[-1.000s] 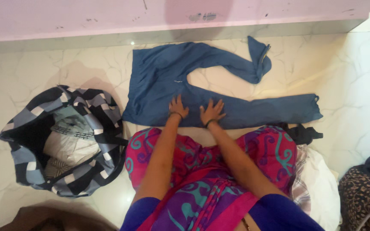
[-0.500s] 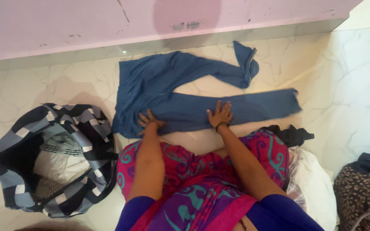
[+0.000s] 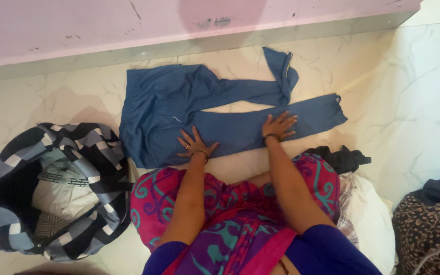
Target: The person sits on the floor and folds a light gray t-shirt, smoothing it out and folding it into a compact rectangle before placing it into a nearby duffel bag. The person then picks up a pair of blue pants, lays them flat, and begins folding them.
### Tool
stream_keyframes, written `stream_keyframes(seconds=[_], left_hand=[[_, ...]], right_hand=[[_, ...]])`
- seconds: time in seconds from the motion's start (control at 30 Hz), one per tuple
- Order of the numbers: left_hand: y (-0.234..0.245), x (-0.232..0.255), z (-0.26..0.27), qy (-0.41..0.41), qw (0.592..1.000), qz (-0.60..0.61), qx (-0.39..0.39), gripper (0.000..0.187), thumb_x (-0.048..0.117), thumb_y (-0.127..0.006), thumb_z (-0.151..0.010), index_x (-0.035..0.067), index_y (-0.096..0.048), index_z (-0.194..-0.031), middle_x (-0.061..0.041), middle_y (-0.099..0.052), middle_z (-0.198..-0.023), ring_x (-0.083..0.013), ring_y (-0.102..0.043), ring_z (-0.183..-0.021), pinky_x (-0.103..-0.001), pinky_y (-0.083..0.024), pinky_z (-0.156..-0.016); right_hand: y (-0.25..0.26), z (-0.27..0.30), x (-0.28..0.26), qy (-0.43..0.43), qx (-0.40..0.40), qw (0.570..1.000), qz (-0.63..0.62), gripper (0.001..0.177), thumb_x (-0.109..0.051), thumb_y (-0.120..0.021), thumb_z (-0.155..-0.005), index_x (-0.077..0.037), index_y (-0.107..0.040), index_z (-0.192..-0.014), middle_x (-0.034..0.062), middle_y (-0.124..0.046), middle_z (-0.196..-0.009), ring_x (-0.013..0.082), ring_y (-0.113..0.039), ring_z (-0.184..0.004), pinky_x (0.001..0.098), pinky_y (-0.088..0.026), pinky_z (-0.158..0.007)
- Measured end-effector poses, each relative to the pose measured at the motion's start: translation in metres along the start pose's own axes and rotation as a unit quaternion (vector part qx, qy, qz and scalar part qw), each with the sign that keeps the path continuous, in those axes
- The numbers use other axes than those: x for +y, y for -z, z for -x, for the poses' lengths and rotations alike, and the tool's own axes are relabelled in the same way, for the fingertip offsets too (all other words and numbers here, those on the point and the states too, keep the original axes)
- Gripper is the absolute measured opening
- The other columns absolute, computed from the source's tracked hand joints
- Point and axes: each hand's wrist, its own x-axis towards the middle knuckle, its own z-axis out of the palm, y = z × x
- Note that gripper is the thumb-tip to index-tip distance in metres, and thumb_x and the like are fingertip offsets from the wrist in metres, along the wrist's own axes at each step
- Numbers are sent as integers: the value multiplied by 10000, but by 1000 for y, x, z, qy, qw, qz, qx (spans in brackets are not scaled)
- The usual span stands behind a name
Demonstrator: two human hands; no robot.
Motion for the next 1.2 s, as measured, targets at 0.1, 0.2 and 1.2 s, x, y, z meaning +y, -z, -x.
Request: stream_keyframes(seconds=[0.1,0.2,1.2], left_hand=[[10,5,15,1,999,-33,-26,1481,787,-811,-617,387,212,-1610,-117,351,-1654,-426,235,-1548,-830,-165,-1111],[13,6,28,-8,998,-38,-41,1519,764,-841,-592,383,220,-1611,-124,364,-1659,-441,245,-1538,-825,-179,-1114],[-50,39,40,-243,964,-59,90,1124,755,-668,-813,318,-60,-1652,-107,139,-1727,-410,98,-1571,-847,-47,-1096]], right_hand=[[31,-47,24,-86,-58,995,-7,894,-661,-399,-996,-220,-19,-1675,201,150,-1712,358,114,-1593,754,-46,-1197],[65,-82,45,-192,-63,979,-21,993,-678,-502,-916,-261,-5,-1668,243,176,-1685,397,139,-1576,760,-58,-1183],[141,-179,-29,495,139,843,-160,738,-294,-721,-1057,10,-340,-1612,380,-235,-1664,525,-235,-1561,553,-223,-1306]])
